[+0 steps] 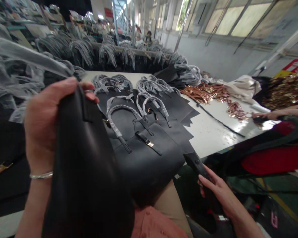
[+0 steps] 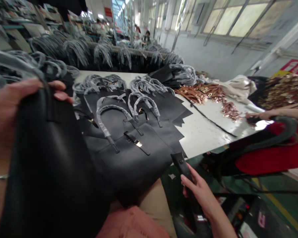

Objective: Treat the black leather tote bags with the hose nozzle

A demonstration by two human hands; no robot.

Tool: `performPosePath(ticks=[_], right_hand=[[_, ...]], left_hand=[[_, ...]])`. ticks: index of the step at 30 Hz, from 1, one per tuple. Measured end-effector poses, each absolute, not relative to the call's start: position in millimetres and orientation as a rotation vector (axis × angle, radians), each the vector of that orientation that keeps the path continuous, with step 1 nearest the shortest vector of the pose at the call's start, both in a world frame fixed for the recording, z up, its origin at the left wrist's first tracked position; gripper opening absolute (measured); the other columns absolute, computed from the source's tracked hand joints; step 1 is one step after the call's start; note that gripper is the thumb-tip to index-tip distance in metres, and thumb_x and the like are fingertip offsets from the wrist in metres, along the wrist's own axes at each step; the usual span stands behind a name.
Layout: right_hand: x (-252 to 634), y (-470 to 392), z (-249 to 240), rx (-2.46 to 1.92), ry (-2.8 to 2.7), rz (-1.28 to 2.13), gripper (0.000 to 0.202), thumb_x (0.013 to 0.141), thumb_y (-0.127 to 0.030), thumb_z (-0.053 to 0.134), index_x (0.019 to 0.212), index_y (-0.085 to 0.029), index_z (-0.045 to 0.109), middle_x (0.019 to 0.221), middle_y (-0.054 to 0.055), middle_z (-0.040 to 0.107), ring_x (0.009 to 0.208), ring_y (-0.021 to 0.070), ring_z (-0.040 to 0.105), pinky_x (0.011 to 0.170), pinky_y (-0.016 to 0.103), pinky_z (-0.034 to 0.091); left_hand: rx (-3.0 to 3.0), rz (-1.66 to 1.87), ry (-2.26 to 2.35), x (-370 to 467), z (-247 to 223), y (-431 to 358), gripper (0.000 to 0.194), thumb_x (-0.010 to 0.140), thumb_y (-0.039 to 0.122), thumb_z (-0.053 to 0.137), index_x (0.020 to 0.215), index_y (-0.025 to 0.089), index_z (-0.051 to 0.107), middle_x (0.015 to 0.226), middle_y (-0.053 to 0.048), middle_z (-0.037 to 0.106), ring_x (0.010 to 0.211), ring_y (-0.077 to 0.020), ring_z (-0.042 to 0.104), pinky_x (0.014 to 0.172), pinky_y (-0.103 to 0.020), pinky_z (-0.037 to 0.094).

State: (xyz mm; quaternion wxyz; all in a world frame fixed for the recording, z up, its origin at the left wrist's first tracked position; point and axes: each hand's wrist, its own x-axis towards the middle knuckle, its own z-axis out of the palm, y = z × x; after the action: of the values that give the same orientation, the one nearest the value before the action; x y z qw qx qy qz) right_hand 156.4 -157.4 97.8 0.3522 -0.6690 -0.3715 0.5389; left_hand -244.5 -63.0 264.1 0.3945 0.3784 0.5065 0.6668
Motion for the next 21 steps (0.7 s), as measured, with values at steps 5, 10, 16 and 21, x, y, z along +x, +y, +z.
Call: performPosePath(ticks=[5, 10, 16, 21], right_hand=[[153, -146, 106, -1.755, -1.016, 1.353, 0.091, 0.072, -0.054, 0.072, 0.145, -0.019, 0.03, 0.069, -0.003, 0.059, 0.054, 0.0142, 0.054, 0.051, 0.027, 0.043], [147, -133, 120, -1.737, -1.125, 1.385, 0.087, 0.076, -0.054, 0.068, 0.146, -0.021, 0.029, 0.07, -0.003, 0.058, 0.055, 0.0139, 0.054, 0.052, 0.027, 0.043], [118, -113, 119, -1.711, -1.32, 1.546, 0.074, 0.084, -0.048, 0.06, 0.146, -0.021, 0.029, 0.071, -0.003, 0.058, 0.051, 0.0119, 0.055, 0.049, 0.025, 0.044], [95, -88, 111, -1.78, -1.381, 1.73, 0.064, 0.087, -0.039, 0.056, 0.144, -0.021, 0.033, 0.068, -0.004, 0.055, 0.042, 0.0094, 0.053, 0.04, 0.021, 0.042]], left_hand=[[1.491, 1.16, 1.448, -187, 221, -7, 0.035, 0.085, 0.039, 0.057, 0.067, 0.01, 0.064, 0.056, 0.002, 0.052, 0.065, -0.016, 0.059, 0.074, -0.032, 0.048], [1.89, 0.948, 1.268, -144, 117, 18, 0.024, 0.087, 0.034, 0.052, 0.081, 0.017, 0.067, 0.083, -0.005, 0.065, 0.085, -0.0201, 0.06, 0.085, -0.03, 0.045], [2.057, 0.786, 1.448, -153, 66, -38, 0.018, 0.086, 0.019, 0.052, 0.099, 0.019, 0.065, 0.096, -0.008, 0.063, 0.09, -0.0209, 0.058, 0.085, -0.032, 0.045], [2.162, 0.753, 1.562, -154, 29, -71, 0.016, 0.086, 0.019, 0.056, 0.101, 0.018, 0.061, 0.104, -0.007, 0.058, 0.099, -0.0218, 0.053, 0.089, -0.036, 0.046]])
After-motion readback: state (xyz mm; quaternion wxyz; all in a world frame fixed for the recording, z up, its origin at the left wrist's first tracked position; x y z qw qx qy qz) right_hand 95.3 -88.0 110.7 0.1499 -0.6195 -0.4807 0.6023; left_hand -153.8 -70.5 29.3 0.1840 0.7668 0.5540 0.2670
